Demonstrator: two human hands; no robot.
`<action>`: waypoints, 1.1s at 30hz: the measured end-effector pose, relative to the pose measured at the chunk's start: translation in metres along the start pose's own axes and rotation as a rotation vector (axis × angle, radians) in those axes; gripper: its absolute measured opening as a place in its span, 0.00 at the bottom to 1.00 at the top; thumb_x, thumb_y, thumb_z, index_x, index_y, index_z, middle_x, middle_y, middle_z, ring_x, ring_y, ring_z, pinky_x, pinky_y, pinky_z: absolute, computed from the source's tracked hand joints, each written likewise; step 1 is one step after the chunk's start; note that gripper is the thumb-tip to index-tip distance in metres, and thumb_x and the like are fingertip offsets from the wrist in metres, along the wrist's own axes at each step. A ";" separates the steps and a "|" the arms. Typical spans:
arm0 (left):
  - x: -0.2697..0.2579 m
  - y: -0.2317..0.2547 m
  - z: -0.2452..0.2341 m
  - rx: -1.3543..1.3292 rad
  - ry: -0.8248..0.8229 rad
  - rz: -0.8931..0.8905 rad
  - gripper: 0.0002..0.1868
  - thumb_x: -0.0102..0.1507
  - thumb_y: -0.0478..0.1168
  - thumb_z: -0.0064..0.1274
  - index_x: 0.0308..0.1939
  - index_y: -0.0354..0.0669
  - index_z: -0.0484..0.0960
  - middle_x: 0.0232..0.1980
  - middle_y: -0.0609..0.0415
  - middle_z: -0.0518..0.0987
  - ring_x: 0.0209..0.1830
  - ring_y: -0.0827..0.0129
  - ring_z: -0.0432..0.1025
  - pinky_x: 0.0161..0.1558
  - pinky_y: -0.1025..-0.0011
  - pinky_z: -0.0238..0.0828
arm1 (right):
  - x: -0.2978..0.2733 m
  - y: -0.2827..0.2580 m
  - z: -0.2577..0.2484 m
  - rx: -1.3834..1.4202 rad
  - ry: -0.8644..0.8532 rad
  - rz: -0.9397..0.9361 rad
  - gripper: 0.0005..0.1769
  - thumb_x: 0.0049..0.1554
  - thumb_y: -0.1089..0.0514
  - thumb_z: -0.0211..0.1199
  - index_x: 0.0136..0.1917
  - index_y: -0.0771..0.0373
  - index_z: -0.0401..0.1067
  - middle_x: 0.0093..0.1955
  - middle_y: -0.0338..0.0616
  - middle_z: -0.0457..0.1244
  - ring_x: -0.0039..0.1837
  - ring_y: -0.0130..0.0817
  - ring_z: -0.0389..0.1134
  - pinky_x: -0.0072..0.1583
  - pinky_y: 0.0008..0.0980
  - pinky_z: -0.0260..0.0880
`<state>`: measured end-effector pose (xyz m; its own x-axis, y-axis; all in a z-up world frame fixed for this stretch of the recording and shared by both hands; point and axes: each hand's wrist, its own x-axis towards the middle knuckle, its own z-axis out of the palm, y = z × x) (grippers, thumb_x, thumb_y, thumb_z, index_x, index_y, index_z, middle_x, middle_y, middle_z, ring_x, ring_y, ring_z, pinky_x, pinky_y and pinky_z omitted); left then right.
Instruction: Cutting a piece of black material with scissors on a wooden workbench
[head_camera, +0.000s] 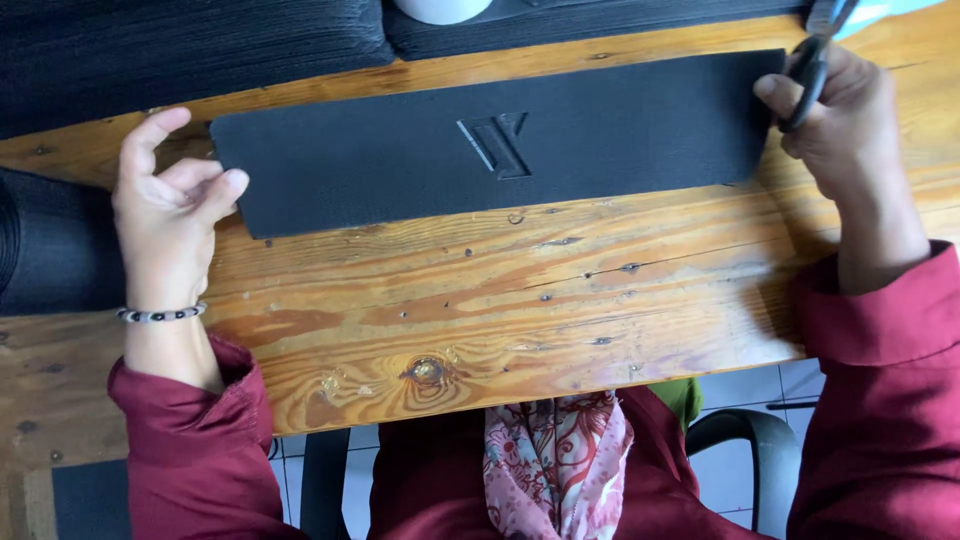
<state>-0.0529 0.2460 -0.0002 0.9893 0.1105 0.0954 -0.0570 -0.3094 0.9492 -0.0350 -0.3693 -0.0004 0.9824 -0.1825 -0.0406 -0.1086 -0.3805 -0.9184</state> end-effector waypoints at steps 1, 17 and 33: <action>0.000 0.000 -0.001 0.001 0.006 -0.003 0.34 0.67 0.28 0.62 0.74 0.47 0.65 0.42 0.51 0.78 0.37 0.81 0.68 0.47 0.83 0.69 | 0.002 0.002 0.000 0.000 -0.007 -0.002 0.15 0.71 0.60 0.66 0.47 0.50 0.61 0.34 0.30 0.51 0.31 0.17 0.47 0.31 0.21 0.44; 0.002 0.001 0.003 -0.171 -0.080 -0.069 0.27 0.65 0.30 0.60 0.68 0.38 0.71 0.52 0.49 0.82 0.48 0.78 0.76 0.60 0.78 0.76 | 0.008 0.012 -0.007 -0.074 0.004 -0.038 0.17 0.74 0.61 0.66 0.47 0.53 0.60 0.35 0.35 0.55 0.30 0.21 0.51 0.31 0.20 0.48; -0.003 0.000 0.000 -0.247 -0.055 -0.205 0.15 0.66 0.30 0.60 0.47 0.49 0.69 0.38 0.58 0.77 0.35 0.68 0.80 0.42 0.79 0.81 | 0.006 0.010 -0.007 -0.078 -0.002 -0.032 0.16 0.74 0.61 0.65 0.47 0.53 0.61 0.35 0.34 0.55 0.29 0.20 0.52 0.31 0.18 0.49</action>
<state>-0.0556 0.2455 -0.0003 0.9889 0.0939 -0.1155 0.1203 -0.0467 0.9916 -0.0316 -0.3809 -0.0069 0.9858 -0.1677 -0.0122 -0.0884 -0.4552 -0.8860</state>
